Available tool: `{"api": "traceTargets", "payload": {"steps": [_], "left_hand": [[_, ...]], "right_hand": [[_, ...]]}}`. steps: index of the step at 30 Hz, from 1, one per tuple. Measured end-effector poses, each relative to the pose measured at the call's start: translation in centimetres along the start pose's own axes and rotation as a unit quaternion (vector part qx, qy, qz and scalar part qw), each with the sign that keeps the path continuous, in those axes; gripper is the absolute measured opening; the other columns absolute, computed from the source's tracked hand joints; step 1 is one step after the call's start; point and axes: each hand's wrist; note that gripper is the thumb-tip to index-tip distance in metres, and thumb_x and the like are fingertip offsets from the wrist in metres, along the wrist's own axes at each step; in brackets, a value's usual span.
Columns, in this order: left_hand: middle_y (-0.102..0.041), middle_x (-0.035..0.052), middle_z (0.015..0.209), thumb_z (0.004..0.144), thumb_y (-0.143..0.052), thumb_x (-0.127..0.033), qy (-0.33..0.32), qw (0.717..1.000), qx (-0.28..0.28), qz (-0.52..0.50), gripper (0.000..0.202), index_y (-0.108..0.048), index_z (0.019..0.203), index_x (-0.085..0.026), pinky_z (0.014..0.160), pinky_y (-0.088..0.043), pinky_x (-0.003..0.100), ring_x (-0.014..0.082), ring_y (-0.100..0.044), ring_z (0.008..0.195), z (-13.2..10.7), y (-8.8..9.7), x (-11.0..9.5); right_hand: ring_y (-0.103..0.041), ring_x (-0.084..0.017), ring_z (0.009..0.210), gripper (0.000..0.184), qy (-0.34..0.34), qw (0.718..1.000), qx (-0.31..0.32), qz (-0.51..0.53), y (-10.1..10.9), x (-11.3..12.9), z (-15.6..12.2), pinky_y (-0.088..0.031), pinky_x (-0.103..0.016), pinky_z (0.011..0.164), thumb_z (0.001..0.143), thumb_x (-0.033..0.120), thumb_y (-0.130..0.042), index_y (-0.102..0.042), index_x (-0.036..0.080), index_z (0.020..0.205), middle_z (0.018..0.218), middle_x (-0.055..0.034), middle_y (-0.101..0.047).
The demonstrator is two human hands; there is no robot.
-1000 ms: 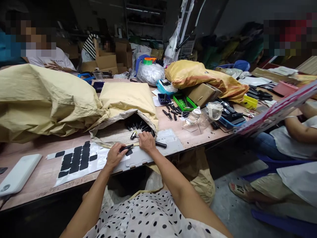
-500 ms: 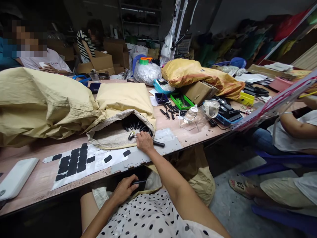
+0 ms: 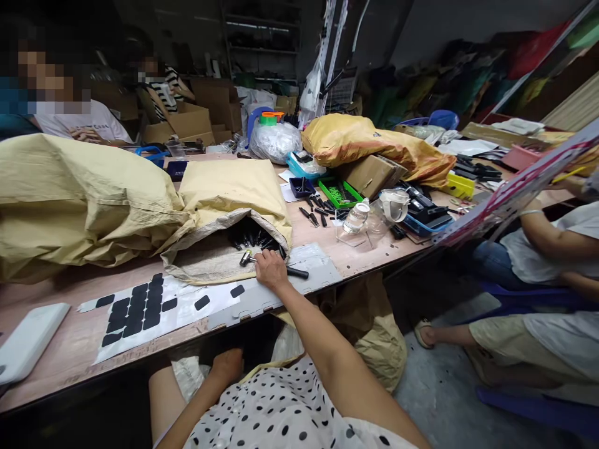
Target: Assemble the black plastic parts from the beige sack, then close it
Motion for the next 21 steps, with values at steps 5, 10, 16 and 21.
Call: {"api": "traceTargets", "payload": {"steps": [5, 10, 16, 21], "left_hand": [[-0.073, 0.0042, 0.073, 0.085, -0.053, -0.044, -0.183, 0.957, 0.088, -0.208, 0.029, -0.067, 0.076, -0.021, 0.067, -0.051, 0.029, 0.0200, -0.067, 0.070, -1.5, 6.4, -3.4], [-0.068, 0.0010, 0.075, 0.080, -0.058, -0.044, -0.156, 0.868, -0.258, -0.395, 0.024, -0.064, 0.079, -0.021, 0.067, -0.049, 0.026, 0.0163, -0.062, 0.070, 2.6, 16.2, -5.9], [-0.074, 0.0080, 0.087, 0.076, -0.059, -0.025, 0.048, 0.852, -0.436, -0.284, 0.017, -0.068, 0.089, -0.020, 0.085, -0.051, 0.035, 0.0258, -0.069, 0.092, 8.9, 22.3, -6.9], [-0.076, 0.0139, 0.096, 0.074, -0.067, -0.030, 0.112, 0.880, -0.419, -0.193, 0.027, -0.070, 0.099, -0.023, 0.080, -0.053, 0.041, 0.0338, -0.071, 0.097, 10.3, 22.6, -7.3]], "right_hand": [[-0.049, -0.024, 0.091, 0.020, -0.005, 1.000, 0.004, -0.002, 0.2, 0.1, -0.1, -0.035, -0.033, 0.078, 0.095, 0.024, -0.054, -0.066, 0.021, 0.110, 0.100, -0.0091, -0.062], [-0.049, -0.024, 0.093, 0.019, -0.009, 1.000, 0.012, 0.000, 0.4, 0.3, -0.1, -0.035, -0.033, 0.079, 0.095, 0.024, -0.054, -0.066, 0.021, 0.110, 0.100, -0.0089, -0.062], [-0.050, -0.023, 0.093, 0.018, 0.000, 1.000, 0.001, 0.009, 0.3, 0.3, -0.2, -0.036, -0.033, 0.079, 0.095, 0.024, -0.055, -0.066, 0.021, 0.108, 0.098, -0.0083, -0.061], [-0.050, -0.023, 0.092, 0.017, 0.000, 1.000, -0.007, 0.013, 0.0, 0.3, -0.2, -0.036, -0.033, 0.079, 0.094, 0.023, -0.056, -0.066, 0.022, 0.107, 0.097, -0.0076, -0.061]]}}
Point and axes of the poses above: each hand's wrist, its own z-axis towards the middle knuckle, its own y-axis out of the back of the hand, x = y × z
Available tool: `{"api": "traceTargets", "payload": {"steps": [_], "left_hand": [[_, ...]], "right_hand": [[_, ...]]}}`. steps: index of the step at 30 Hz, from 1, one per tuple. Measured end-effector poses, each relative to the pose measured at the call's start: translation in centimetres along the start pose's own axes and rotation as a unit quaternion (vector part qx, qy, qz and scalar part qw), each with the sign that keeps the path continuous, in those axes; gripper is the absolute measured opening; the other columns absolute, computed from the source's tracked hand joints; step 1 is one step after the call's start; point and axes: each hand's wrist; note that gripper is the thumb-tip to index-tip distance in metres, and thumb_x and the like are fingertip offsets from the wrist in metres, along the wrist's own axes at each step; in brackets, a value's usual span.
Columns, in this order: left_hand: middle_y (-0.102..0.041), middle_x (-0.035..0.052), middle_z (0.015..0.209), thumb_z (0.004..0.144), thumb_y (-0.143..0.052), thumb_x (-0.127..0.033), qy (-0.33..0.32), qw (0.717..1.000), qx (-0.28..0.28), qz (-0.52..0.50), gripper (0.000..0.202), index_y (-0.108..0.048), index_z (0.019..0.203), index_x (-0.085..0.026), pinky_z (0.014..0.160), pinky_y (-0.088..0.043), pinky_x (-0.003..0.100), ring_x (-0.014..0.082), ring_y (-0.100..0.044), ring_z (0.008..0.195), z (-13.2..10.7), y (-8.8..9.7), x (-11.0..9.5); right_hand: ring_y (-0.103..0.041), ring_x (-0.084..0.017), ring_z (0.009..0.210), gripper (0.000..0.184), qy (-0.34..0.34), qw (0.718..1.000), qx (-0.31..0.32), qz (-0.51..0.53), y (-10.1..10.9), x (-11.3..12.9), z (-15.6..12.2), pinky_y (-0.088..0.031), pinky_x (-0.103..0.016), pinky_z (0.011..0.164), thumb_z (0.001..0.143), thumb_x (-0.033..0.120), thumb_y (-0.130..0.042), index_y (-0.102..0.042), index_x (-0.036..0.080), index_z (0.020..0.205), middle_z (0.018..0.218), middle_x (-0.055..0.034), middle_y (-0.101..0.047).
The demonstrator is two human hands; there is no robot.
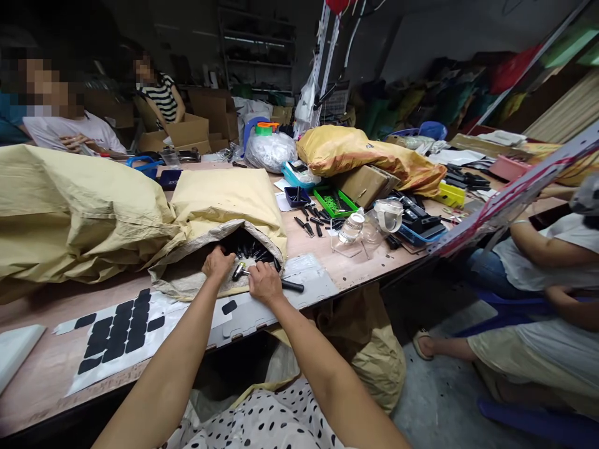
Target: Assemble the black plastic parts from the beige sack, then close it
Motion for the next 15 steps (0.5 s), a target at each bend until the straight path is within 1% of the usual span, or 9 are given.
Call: {"api": "traceTargets", "payload": {"steps": [2, 4, 9, 13, 15], "left_hand": [[-0.076, 0.0156, 0.097, 0.073, -0.068, -0.029, 0.011, 1.000, -0.001, 0.027, 0.028, -0.071, 0.100, -0.022, 0.079, -0.053, 0.042, 0.0347, -0.072, 0.097, -0.2, 0.1, 0.1], [-0.076, 0.0175, 0.101, 0.076, -0.066, -0.028, 0.018, 0.999, 0.001, 0.047, 0.029, -0.071, 0.104, -0.020, 0.079, -0.053, 0.042, 0.0355, -0.071, 0.098, -0.6, 0.4, 0.2], [-0.075, 0.0196, 0.105, 0.082, -0.065, -0.041, 0.031, 0.998, 0.008, 0.045, 0.032, -0.072, 0.105, -0.019, 0.082, -0.052, 0.045, 0.0382, -0.069, 0.105, -1.3, 1.3, 0.8], [-0.075, 0.0175, 0.104, 0.084, -0.063, -0.036, 0.041, 0.999, 0.010, 0.029, 0.024, -0.074, 0.099, -0.020, 0.080, -0.051, 0.043, 0.0360, -0.069, 0.103, -1.3, 1.8, 1.0], [-0.075, 0.0139, 0.101, 0.083, -0.062, -0.035, 0.009, 1.000, 0.001, 0.004, 0.021, -0.074, 0.095, -0.022, 0.077, -0.051, 0.039, 0.0325, -0.069, 0.099, -1.7, 2.2, 1.6]], "right_hand": [[-0.050, -0.023, 0.092, 0.017, -0.001, 1.000, 0.000, 0.001, 0.0, 0.0, 0.0, -0.036, -0.033, 0.079, 0.094, 0.023, -0.056, -0.066, 0.022, 0.107, 0.097, -0.0077, -0.061], [-0.050, -0.023, 0.092, 0.018, -0.002, 1.000, 0.002, 0.001, 0.0, 0.0, 0.0, -0.036, -0.032, 0.079, 0.094, 0.023, -0.055, -0.066, 0.022, 0.108, 0.098, -0.0079, -0.061], [-0.050, -0.023, 0.092, 0.019, 0.001, 1.000, 0.006, 0.003, 0.2, -0.1, 0.1, -0.037, -0.032, 0.079, 0.094, 0.023, -0.054, -0.067, 0.021, 0.109, 0.098, -0.0080, -0.061], [-0.050, -0.022, 0.092, 0.019, 0.002, 1.000, 0.005, 0.003, 0.1, -0.1, 0.1, -0.037, -0.031, 0.079, 0.094, 0.023, -0.055, -0.067, 0.021, 0.110, 0.098, -0.0078, -0.062], [-0.051, -0.022, 0.091, 0.019, 0.003, 1.000, 0.001, 0.002, 0.1, -0.2, 0.2, -0.037, -0.031, 0.079, 0.094, 0.023, -0.056, -0.067, 0.022, 0.109, 0.098, -0.0076, -0.062]]}}
Point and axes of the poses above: each hand's wrist, its own z-axis towards the middle knuckle, its own y-axis out of the back of the hand, x = y × z
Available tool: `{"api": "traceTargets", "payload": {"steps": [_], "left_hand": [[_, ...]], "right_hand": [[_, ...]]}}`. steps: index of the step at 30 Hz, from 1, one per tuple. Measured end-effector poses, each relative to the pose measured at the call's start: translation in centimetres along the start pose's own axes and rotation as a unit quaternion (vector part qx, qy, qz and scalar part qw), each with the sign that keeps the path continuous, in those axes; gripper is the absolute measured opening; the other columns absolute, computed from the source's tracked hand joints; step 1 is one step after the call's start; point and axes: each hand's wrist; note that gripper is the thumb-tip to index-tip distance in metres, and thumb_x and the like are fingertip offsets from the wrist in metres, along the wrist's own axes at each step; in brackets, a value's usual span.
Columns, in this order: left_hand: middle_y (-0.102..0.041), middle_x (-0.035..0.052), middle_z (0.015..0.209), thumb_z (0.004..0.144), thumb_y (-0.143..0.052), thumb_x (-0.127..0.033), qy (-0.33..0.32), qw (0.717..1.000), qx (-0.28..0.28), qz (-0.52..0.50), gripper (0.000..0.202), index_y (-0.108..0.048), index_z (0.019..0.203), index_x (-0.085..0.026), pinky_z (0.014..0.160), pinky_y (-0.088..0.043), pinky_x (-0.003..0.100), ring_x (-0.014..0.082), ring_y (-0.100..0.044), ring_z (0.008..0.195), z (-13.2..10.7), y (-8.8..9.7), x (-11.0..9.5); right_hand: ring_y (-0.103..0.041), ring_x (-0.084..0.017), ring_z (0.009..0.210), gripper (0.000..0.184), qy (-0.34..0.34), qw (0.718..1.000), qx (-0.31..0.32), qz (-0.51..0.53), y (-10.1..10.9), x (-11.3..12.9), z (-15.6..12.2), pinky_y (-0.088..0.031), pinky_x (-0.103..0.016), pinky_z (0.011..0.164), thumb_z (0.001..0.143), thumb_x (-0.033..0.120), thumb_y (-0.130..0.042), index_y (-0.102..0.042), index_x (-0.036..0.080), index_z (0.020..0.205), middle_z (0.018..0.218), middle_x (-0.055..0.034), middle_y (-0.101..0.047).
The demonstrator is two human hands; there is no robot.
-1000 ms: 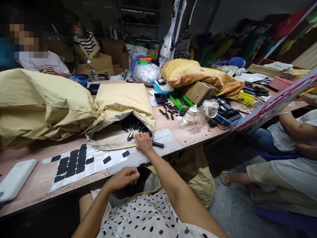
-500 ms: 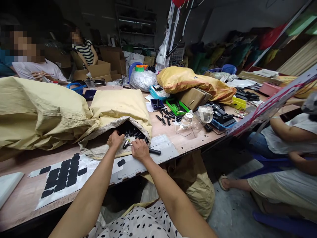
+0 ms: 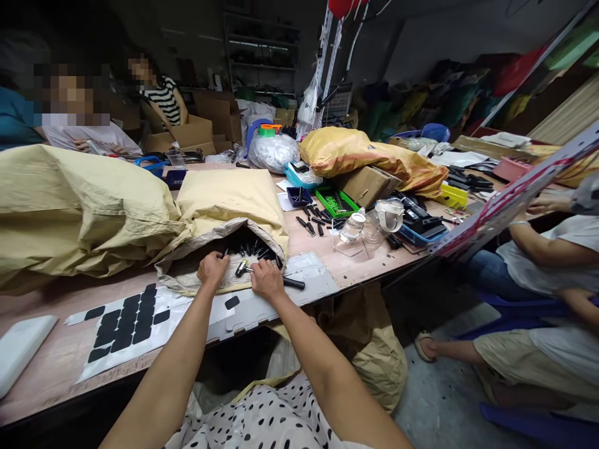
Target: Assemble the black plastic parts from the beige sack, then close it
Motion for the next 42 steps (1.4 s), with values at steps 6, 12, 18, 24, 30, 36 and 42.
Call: {"api": "traceTargets", "payload": {"steps": [6, 12, 18, 24, 30, 36, 42], "left_hand": [[-0.071, 0.0023, 0.086, 0.081, -0.064, -0.036, -0.248, 0.966, 0.019, -0.075, 0.018, -0.073, 0.091, -0.024, 0.074, -0.050, 0.029, 0.0186, -0.063, 0.078, -4.4, 1.6, 5.8], [-0.070, 0.0016, 0.085, 0.078, -0.067, -0.032, -0.270, 0.960, 0.071, -0.013, 0.015, -0.073, 0.090, -0.026, 0.081, -0.051, 0.030, 0.0209, -0.064, 0.085, -7.5, 1.8, 9.7], [-0.070, 0.0030, 0.088, 0.078, -0.069, -0.029, -0.278, 0.959, 0.059, -0.013, 0.013, -0.074, 0.090, -0.025, 0.086, -0.049, 0.034, 0.0228, -0.062, 0.090, -6.7, 0.5, 9.0], [-0.071, 0.0028, 0.089, 0.079, -0.069, -0.030, -0.280, 0.957, 0.074, -0.038, 0.012, -0.074, 0.089, -0.026, 0.086, -0.049, 0.035, 0.0228, -0.061, 0.090, -6.4, 0.0, 9.2], [-0.070, 0.0029, 0.087, 0.079, -0.070, -0.030, -0.270, 0.958, 0.084, -0.050, 0.010, -0.074, 0.086, -0.025, 0.084, -0.049, 0.034, 0.0226, -0.060, 0.089, -6.3, 0.0, 9.0], [-0.069, 0.0020, 0.085, 0.077, -0.074, -0.028, -0.249, 0.963, 0.084, -0.059, 0.007, -0.074, 0.083, -0.025, 0.081, -0.048, 0.033, 0.0216, -0.060, 0.087, -6.4, 0.1, 8.7], [-0.070, 0.0022, 0.087, 0.078, -0.074, -0.027, -0.246, 0.964, 0.084, -0.057, 0.006, -0.074, 0.083, -0.025, 0.082, -0.047, 0.033, 0.0217, -0.060, 0.089, -6.5, 0.2, 8.5]], "right_hand": [[-0.050, -0.023, 0.093, 0.019, -0.008, 1.000, 0.009, -0.002, 0.0, 0.0, 0.0, -0.037, -0.032, 0.080, 0.095, 0.024, -0.055, -0.067, 0.021, 0.110, 0.099, -0.0084, -0.062], [-0.050, -0.024, 0.094, 0.021, -0.011, 1.000, 0.014, 0.000, 0.1, -0.1, -0.1, -0.037, -0.033, 0.081, 0.095, 0.024, -0.054, -0.066, 0.021, 0.112, 0.100, -0.0088, -0.061], [-0.051, -0.024, 0.094, 0.022, -0.005, 1.000, 0.019, -0.004, 0.0, -0.5, 0.0, -0.037, -0.032, 0.082, 0.097, 0.025, -0.052, -0.067, 0.021, 0.113, 0.101, -0.0088, -0.062], [-0.053, -0.023, 0.092, 0.021, -0.005, 1.000, 0.021, 0.009, 0.5, -0.6, -0.3, -0.038, -0.032, 0.081, 0.098, 0.024, -0.051, -0.069, 0.023, 0.110, 0.098, -0.0080, -0.063], [-0.061, -0.018, 0.089, 0.027, -0.032, 0.994, -0.007, 0.108, 1.6, 1.0, -3.0, -0.045, -0.026, 0.077, 0.099, 0.021, -0.047, -0.067, 0.027, 0.116, 0.100, -0.0037, -0.065], [-0.063, -0.018, 0.095, 0.028, -0.020, 0.984, -0.002, 0.178, 2.5, 2.5, -4.8, -0.049, -0.026, 0.084, 0.100, 0.021, -0.045, -0.068, 0.025, 0.116, 0.102, -0.0049, -0.068], [-0.064, -0.017, 0.088, 0.024, -0.022, 0.986, 0.030, 0.164, 3.0, 3.1, -4.8, -0.048, -0.025, 0.077, 0.100, 0.022, -0.047, -0.069, 0.024, 0.110, 0.095, -0.0038, -0.067]]}}
Point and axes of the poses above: each hand's wrist, its own z-axis towards the middle knuckle, its own y-axis out of the back of the hand, x = y × z
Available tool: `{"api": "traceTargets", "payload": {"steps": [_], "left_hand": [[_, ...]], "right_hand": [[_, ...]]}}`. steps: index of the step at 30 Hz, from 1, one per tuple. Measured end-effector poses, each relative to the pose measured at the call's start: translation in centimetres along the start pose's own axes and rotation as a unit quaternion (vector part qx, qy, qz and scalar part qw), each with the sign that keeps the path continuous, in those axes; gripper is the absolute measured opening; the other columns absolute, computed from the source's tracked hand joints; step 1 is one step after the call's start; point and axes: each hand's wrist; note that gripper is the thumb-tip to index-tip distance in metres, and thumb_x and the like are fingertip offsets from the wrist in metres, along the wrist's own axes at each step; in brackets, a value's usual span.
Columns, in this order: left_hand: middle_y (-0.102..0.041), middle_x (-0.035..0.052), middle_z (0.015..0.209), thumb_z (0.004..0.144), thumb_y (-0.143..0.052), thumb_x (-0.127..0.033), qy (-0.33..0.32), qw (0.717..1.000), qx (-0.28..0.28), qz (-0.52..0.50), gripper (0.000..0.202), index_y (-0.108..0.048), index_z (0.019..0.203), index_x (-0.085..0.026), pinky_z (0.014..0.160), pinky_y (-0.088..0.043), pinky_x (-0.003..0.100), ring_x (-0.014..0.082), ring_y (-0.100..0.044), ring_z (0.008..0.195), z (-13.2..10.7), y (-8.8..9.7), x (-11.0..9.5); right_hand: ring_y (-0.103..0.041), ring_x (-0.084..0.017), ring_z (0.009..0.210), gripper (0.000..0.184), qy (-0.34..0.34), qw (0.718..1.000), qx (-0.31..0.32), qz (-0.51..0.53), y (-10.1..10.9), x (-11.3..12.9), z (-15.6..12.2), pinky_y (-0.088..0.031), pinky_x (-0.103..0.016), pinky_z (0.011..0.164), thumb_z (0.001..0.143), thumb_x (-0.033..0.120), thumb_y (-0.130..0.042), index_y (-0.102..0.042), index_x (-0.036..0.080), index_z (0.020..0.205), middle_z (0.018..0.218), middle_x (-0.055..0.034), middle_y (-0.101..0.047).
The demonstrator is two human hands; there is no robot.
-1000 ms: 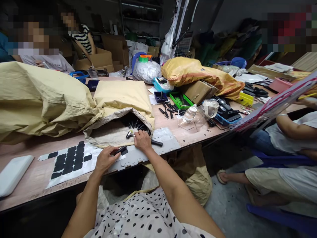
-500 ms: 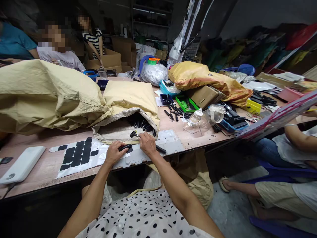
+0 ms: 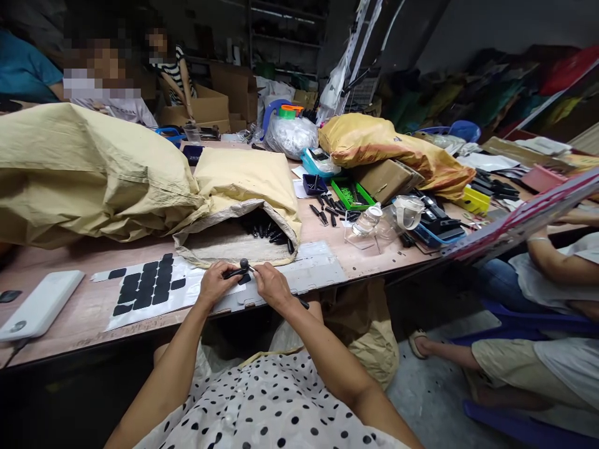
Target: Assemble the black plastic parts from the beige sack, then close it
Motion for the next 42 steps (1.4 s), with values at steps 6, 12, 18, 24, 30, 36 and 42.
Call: {"api": "traceTargets", "payload": {"steps": [6, 12, 18, 24, 30, 36, 42], "left_hand": [[-0.070, 0.0024, 0.087, 0.078, -0.075, -0.028, -0.012, 1.000, -0.006, -0.003, 0.005, -0.072, 0.081, -0.024, 0.080, -0.047, 0.032, 0.0218, -0.060, 0.089, 0.0, -0.1, 0.1], [-0.069, 0.0013, 0.083, 0.078, -0.075, -0.030, -0.022, 1.000, -0.017, -0.001, 0.007, -0.071, 0.078, -0.024, 0.078, -0.046, 0.031, 0.0211, -0.060, 0.085, 0.0, -0.3, 0.3], [-0.070, 0.0018, 0.086, 0.077, -0.074, -0.028, -0.021, 1.000, -0.022, -0.001, 0.008, -0.074, 0.084, -0.025, 0.082, -0.048, 0.033, 0.0219, -0.061, 0.088, 0.0, -0.6, 0.5], [-0.070, 0.0023, 0.088, 0.076, -0.074, -0.029, -0.019, 1.000, -0.014, 0.019, 0.010, -0.074, 0.085, -0.024, 0.082, -0.048, 0.034, 0.0223, -0.061, 0.088, -0.2, -0.5, 0.3], [-0.069, 0.0026, 0.085, 0.079, -0.072, -0.031, -0.026, 0.999, -0.012, 0.025, 0.009, -0.073, 0.084, -0.024, 0.080, -0.048, 0.034, 0.0223, -0.060, 0.086, -0.1, -0.3, 0.5], [-0.071, 0.0036, 0.089, 0.086, -0.064, -0.038, -0.055, 0.997, -0.015, -0.049, 0.016, -0.072, 0.089, -0.024, 0.082, -0.050, 0.035, 0.0223, -0.062, 0.088, -1.7, 0.4, -0.5], [-0.074, 0.0008, 0.090, 0.090, -0.057, -0.036, -0.085, 0.974, 0.173, -0.118, 0.019, -0.070, 0.097, -0.025, 0.077, -0.052, 0.028, 0.0187, -0.067, 0.082, -7.4, 0.4, -3.5]], "right_hand": [[-0.064, -0.017, 0.094, 0.025, 0.022, 0.999, 0.001, 0.033, 0.4, 1.3, 0.5, -0.049, -0.025, 0.083, 0.100, 0.022, -0.047, -0.068, 0.024, 0.114, 0.099, -0.0050, -0.068], [-0.063, -0.018, 0.090, 0.024, 0.015, 0.998, 0.047, 0.030, 0.1, 1.4, 0.6, -0.048, -0.027, 0.077, 0.099, 0.025, -0.050, -0.070, 0.025, 0.112, 0.098, -0.0045, -0.068], [-0.062, -0.019, 0.090, 0.026, -0.001, 0.999, 0.008, -0.032, 0.7, -1.3, 3.9, -0.046, -0.027, 0.076, 0.101, 0.026, -0.047, -0.068, 0.026, 0.115, 0.104, -0.0051, -0.066], [-0.055, -0.022, 0.092, 0.021, 0.054, 0.985, 0.031, -0.159, 0.0, -5.1, 5.7, -0.039, -0.031, 0.080, 0.098, 0.023, -0.051, -0.069, 0.022, 0.109, 0.099, -0.0086, -0.064], [-0.050, -0.024, 0.091, 0.023, 0.077, 0.981, -0.015, -0.176, -1.2, -5.9, 5.2, -0.036, -0.033, 0.081, 0.099, 0.024, -0.049, -0.067, 0.022, 0.112, 0.097, -0.0089, -0.062], [-0.049, -0.023, 0.090, 0.020, 0.077, 0.982, -0.021, -0.173, -1.3, -5.7, 5.3, -0.037, -0.032, 0.080, 0.097, 0.025, -0.051, -0.067, 0.022, 0.108, 0.096, -0.0082, -0.061], [-0.049, -0.023, 0.090, 0.020, 0.072, 0.982, -0.028, -0.173, -1.3, -5.5, 5.3, -0.037, -0.033, 0.080, 0.097, 0.024, -0.051, -0.067, 0.021, 0.108, 0.096, -0.0083, -0.061]]}}
Point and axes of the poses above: each hand's wrist, its own z-axis towards the middle knuckle, its own y-axis out of the back of the hand, x = y × z
